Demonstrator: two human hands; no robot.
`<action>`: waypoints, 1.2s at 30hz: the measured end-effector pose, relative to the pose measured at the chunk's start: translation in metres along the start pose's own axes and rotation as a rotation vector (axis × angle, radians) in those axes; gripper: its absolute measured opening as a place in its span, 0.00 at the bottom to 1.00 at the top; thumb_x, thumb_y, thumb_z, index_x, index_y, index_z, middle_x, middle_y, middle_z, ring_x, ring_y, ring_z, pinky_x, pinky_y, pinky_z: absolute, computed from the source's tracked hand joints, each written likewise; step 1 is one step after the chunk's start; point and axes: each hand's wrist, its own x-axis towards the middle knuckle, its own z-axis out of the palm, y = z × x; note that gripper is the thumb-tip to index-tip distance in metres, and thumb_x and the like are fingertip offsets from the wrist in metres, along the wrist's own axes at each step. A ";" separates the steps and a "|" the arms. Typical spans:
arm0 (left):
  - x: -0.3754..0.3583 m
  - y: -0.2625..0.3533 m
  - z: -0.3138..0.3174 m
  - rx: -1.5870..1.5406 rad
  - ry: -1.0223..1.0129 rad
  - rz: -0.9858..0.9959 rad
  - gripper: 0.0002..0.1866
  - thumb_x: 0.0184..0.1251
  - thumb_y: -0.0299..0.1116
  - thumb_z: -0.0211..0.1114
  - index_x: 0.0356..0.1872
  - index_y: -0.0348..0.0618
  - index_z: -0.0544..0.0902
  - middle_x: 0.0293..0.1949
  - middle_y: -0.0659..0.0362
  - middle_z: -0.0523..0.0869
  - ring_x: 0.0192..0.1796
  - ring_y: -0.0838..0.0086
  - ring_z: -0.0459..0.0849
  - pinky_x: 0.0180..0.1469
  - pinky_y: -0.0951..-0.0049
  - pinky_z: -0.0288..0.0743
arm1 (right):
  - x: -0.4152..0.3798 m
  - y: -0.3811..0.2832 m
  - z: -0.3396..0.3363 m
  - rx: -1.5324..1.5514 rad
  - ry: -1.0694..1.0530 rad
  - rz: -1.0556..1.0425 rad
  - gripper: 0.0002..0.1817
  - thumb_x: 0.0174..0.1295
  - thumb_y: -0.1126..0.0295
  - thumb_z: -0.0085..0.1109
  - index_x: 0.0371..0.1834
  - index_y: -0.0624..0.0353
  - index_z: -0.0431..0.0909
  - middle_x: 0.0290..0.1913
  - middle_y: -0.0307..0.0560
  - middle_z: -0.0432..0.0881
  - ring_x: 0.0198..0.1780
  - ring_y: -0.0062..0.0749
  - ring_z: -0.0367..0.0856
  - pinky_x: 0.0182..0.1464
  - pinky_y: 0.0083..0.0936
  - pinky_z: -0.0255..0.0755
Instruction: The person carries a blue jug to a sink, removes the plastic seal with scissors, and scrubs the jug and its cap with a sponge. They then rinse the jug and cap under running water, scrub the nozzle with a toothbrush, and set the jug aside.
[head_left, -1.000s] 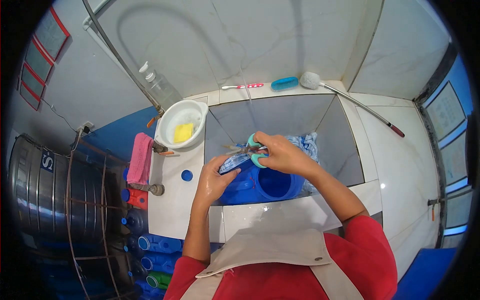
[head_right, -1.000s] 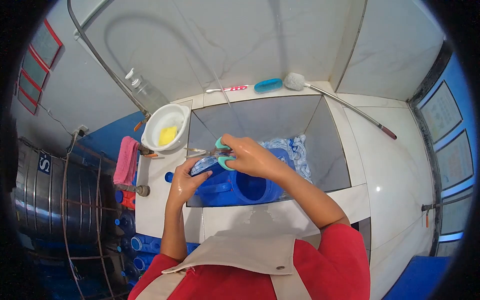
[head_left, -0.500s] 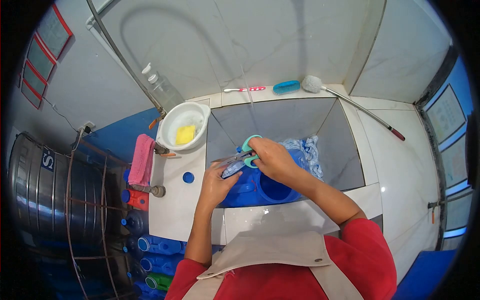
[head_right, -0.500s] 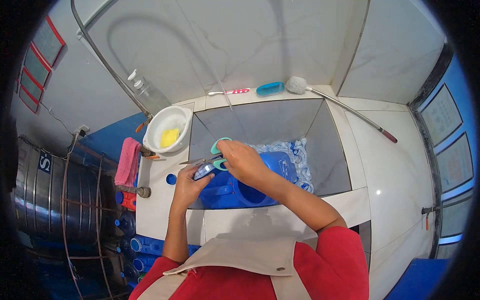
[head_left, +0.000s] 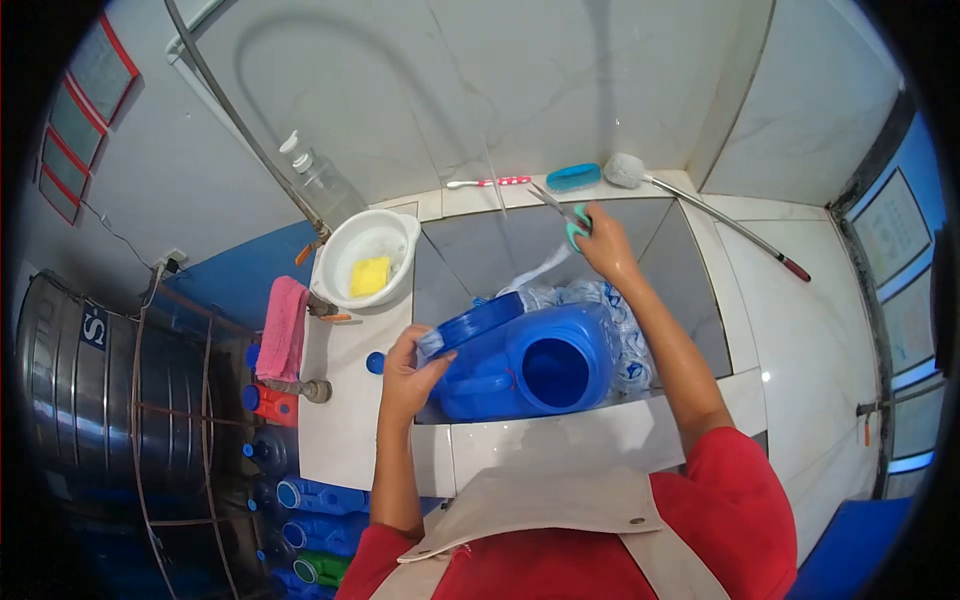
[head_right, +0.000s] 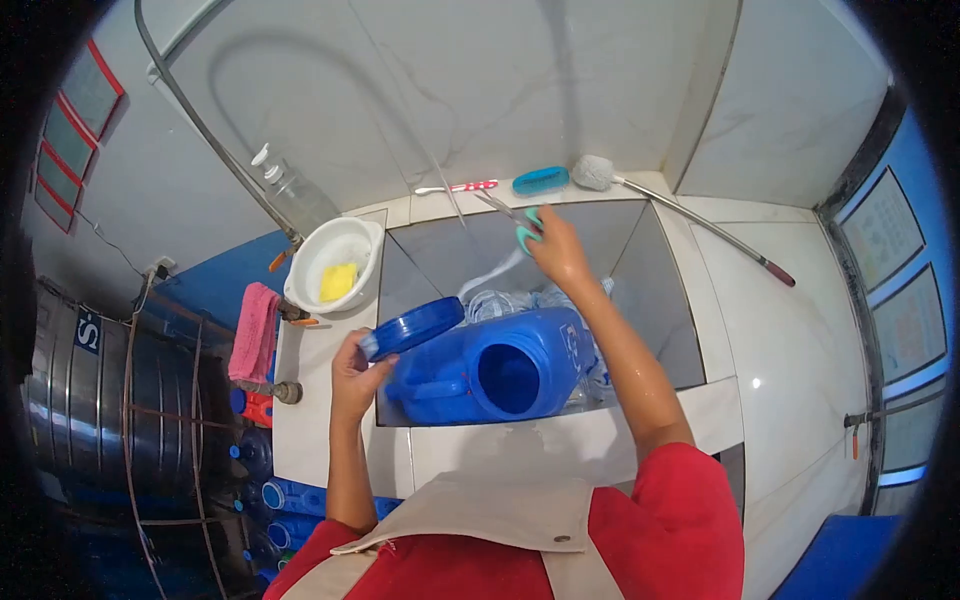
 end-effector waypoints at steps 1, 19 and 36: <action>0.003 0.001 -0.002 -0.068 0.054 -0.010 0.18 0.50 0.18 0.67 0.43 0.40 0.75 0.38 0.61 0.79 0.42 0.79 0.77 0.47 0.79 0.69 | 0.002 0.020 0.008 0.002 0.000 -0.011 0.14 0.52 0.72 0.61 0.39 0.64 0.69 0.37 0.62 0.79 0.40 0.59 0.77 0.39 0.42 0.71; 0.012 -0.034 0.010 0.041 0.269 -0.137 0.12 0.59 0.24 0.63 0.40 0.38 0.70 0.33 0.59 0.78 0.35 0.81 0.74 0.40 0.79 0.70 | 0.143 0.047 0.142 -0.524 -0.291 -0.370 0.19 0.55 0.70 0.55 0.51 0.57 0.66 0.32 0.62 0.79 0.33 0.55 0.80 0.34 0.46 0.74; 0.011 -0.044 -0.008 -0.721 0.530 -0.501 0.16 0.61 0.25 0.60 0.49 0.37 0.69 0.45 0.56 0.79 0.50 0.73 0.77 0.55 0.70 0.72 | 0.091 -0.085 0.222 0.152 -0.465 -0.424 0.08 0.46 0.72 0.53 0.25 0.67 0.77 0.26 0.64 0.77 0.33 0.57 0.77 0.38 0.44 0.71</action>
